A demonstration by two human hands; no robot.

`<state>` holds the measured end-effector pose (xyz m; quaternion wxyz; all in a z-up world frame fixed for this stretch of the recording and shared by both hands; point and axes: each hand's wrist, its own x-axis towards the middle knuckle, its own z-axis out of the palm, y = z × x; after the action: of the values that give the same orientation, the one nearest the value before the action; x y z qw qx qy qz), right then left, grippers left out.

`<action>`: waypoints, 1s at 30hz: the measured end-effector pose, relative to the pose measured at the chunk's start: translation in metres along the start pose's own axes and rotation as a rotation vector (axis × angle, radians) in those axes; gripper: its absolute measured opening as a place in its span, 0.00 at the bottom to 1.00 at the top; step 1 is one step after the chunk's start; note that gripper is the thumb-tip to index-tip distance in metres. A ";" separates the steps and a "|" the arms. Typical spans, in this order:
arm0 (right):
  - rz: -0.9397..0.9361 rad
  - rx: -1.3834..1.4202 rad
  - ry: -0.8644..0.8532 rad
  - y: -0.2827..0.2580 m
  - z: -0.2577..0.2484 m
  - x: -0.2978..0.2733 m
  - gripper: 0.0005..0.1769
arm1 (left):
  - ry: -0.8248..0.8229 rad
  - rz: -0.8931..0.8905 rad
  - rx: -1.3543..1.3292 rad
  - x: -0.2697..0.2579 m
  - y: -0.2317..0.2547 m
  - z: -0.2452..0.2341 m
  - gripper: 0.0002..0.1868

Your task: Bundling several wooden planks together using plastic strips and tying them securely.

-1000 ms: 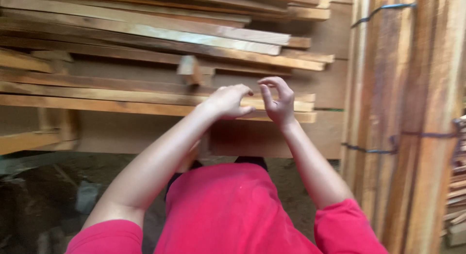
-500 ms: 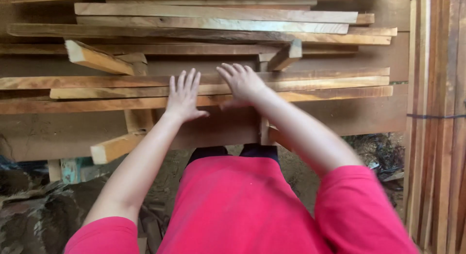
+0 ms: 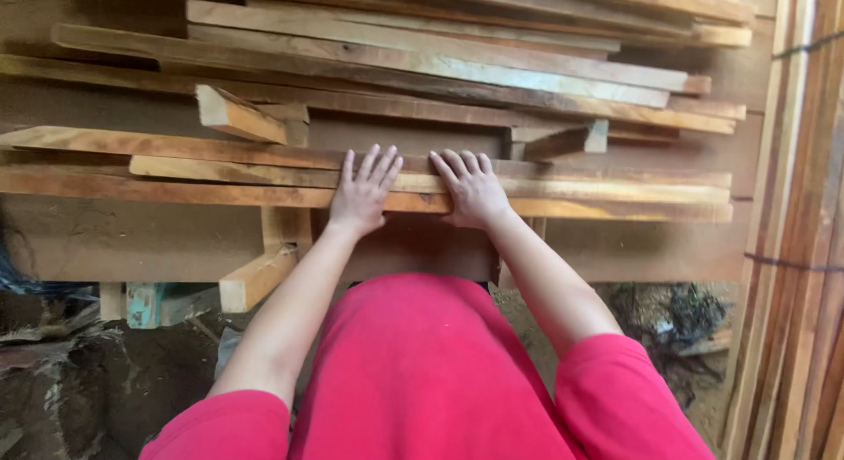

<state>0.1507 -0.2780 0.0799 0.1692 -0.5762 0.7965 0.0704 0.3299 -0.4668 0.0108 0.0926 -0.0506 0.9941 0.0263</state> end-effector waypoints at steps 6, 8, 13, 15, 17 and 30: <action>-0.002 0.257 -0.056 0.015 -0.012 0.037 0.57 | 0.521 0.126 -0.628 -0.036 0.015 -0.002 0.10; 0.047 0.337 -0.180 0.017 -0.019 0.053 0.55 | 0.520 0.067 -0.706 -0.063 0.028 0.037 0.12; 0.151 0.492 -0.560 0.019 -0.017 0.104 0.59 | 0.065 -0.585 -1.230 -0.081 0.051 0.019 0.18; 0.151 0.641 -0.726 0.023 -0.003 0.127 0.60 | -0.061 -1.132 -2.340 -0.072 0.052 0.039 0.58; 0.174 0.708 -0.745 0.022 0.004 0.137 0.58 | 0.086 -1.208 -2.467 -0.040 0.049 0.022 0.54; 0.130 0.773 -0.892 0.036 0.048 0.155 0.62 | 0.518 -1.532 -2.551 0.004 0.072 0.043 0.39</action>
<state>0.0825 -0.3896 -0.0222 0.6804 -0.3377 0.6501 0.0208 0.3266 -0.3927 -0.0289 -0.1938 -0.5888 0.0283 0.7842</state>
